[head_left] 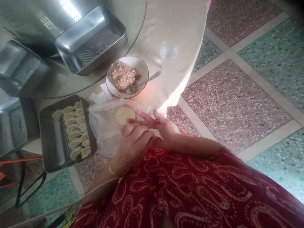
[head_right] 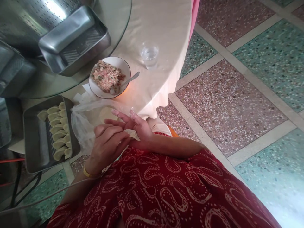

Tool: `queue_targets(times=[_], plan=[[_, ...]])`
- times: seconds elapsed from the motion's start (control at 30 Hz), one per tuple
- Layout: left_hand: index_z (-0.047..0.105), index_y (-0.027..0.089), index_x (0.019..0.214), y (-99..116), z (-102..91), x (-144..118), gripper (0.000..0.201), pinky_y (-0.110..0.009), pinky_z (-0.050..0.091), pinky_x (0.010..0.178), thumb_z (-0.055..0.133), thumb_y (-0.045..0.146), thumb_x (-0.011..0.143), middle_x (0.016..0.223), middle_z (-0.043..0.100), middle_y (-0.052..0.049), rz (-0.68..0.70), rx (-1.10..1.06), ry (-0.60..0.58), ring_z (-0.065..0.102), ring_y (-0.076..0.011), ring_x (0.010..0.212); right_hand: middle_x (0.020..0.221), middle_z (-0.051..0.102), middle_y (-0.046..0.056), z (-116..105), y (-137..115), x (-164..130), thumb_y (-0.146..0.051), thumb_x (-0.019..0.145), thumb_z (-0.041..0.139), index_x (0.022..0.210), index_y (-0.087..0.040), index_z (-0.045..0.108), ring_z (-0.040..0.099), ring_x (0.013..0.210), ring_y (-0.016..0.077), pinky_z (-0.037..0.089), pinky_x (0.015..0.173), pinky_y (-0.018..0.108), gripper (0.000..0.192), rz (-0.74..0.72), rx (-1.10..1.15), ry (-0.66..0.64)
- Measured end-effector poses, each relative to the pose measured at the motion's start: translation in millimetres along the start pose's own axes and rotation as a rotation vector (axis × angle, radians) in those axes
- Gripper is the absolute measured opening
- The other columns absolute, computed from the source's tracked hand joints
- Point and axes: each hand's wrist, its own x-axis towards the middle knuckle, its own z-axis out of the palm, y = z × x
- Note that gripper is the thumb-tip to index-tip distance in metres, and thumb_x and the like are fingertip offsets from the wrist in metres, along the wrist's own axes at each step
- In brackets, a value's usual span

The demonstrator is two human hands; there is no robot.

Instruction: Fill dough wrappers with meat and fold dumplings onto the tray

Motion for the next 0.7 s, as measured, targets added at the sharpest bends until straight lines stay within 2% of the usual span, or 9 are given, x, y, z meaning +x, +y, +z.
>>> queue_targets(times=[0.17, 0.27, 0.47, 0.57, 0.7], plan=[[0.061, 0.022, 0.104, 0, 0.7, -1, 0.016, -0.036, 0.044, 0.080, 0.068, 0.023, 0.090, 0.090, 0.063, -0.003, -0.027, -0.004, 0.024, 0.055, -0.0187, 0.085, 0.128, 0.067, 0.009, 1, -1, 1, -0.059, 0.095, 0.036, 0.124, -0.025, 0.059, 0.066, 0.104, 0.0208, 0.053, 0.090, 0.039, 0.051, -0.004, -0.001, 0.012], [0.062, 0.025, 0.109, -1, 1.2, -2, 0.020, -0.035, 0.044, 0.080, 0.068, 0.025, 0.090, 0.092, 0.063, -0.003, -0.012, -0.010, 0.019, 0.055, -0.0194, 0.090, 0.127, 0.067, 0.009, 3, -2, 0, -0.059, 0.095, 0.032, 0.130, -0.024, 0.055, 0.066, 0.097, 0.0197, 0.053, 0.087, 0.037, 0.054, 0.021, -0.025, 0.003], [0.064, 0.026, 0.097, -2, 0.6, 3, 0.009, -0.038, 0.044, 0.083, 0.062, 0.018, 0.092, 0.089, 0.063, -0.002, 0.033, 0.006, -0.056, 0.053, -0.0205, 0.093, 0.117, 0.071, 0.005, 5, -3, -1, -0.056, 0.098, 0.021, 0.141, -0.024, 0.046, 0.066, 0.087, 0.0178, 0.052, 0.080, 0.032, 0.059, 0.044, -0.065, 0.025], [0.064, 0.027, 0.095, -2, 0.1, 8, 0.003, -0.037, 0.043, 0.079, 0.063, 0.025, 0.093, 0.088, 0.062, -0.002, 0.045, 0.001, -0.025, 0.053, -0.0191, 0.089, 0.112, 0.072, 0.005, 4, -4, -1, -0.056, 0.098, 0.021, 0.145, -0.024, 0.042, 0.065, 0.078, 0.0174, 0.051, 0.073, 0.031, 0.060, 0.065, -0.048, 0.026], [0.065, 0.029, 0.093, -4, 2.1, 10, 0.003, -0.036, 0.040, 0.073, 0.066, 0.030, 0.091, 0.087, 0.061, -0.001, 0.044, -0.029, -0.029, 0.053, -0.0186, 0.082, 0.092, 0.072, 0.002, 5, -6, -3, -0.054, 0.100, 0.021, 0.144, -0.023, 0.043, 0.061, 0.068, 0.0161, 0.047, 0.062, 0.027, 0.059, 0.083, -0.012, 0.053]])
